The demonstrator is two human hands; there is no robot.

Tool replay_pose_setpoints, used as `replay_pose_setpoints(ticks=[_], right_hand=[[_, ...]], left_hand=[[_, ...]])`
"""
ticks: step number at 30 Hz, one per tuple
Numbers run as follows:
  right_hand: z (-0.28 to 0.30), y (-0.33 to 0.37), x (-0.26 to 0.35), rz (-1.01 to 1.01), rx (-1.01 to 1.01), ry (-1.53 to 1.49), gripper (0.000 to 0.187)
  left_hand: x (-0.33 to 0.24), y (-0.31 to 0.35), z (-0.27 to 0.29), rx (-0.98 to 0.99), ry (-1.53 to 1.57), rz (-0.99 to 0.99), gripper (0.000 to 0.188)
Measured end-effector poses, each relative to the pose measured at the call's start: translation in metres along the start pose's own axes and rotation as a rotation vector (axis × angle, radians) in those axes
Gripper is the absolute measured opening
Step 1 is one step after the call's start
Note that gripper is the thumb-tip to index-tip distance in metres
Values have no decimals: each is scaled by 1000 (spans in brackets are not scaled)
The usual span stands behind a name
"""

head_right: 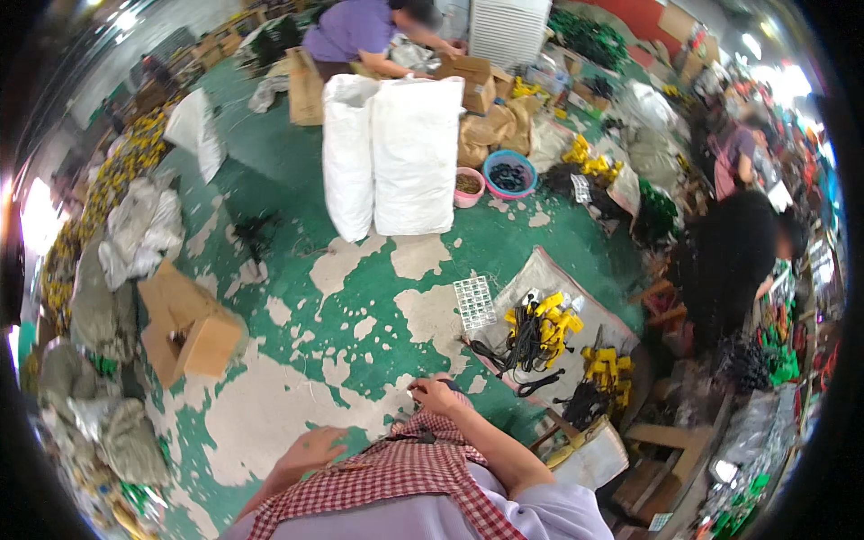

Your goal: The person is packing and sorting various small hardware components in a manufacturing or assembly environment.

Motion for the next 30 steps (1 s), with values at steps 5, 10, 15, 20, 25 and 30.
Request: replay_pose_setpoints(ticks=[5,10,15,20,25,30], right_hand=[[97,-45,-91,-237,-326,215,29],[200,-81,-145,-655,-369,350,27],[324,-182,-92,-475,-510,52,25],[409,-272,-43,-363,-707,-198,23],[428,-313,-46,-465,-726,-195,23],[443,-305,-99,-668,-634,-89,20]], left_hand=[[-2,-198,52,213,-221,-137,33],[-17,-352,65,145,-138,-153,34],[-57,-461,72,446,-38,-323,34],[-61,-582,104,238,-8,-464,31],[-52,-689,119,321,-91,-482,29],[-67,-799,142,208,-210,-449,36]])
Point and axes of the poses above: each hand's wrist, its own y-axis away from the middle knuckle, its own z-axis out of the back of the hand, x = y × z, the point moved 5 cm from there along -y, towards the middle knuckle, and after that the axes turned 7 degrees about -x, right-handed, at the moved point
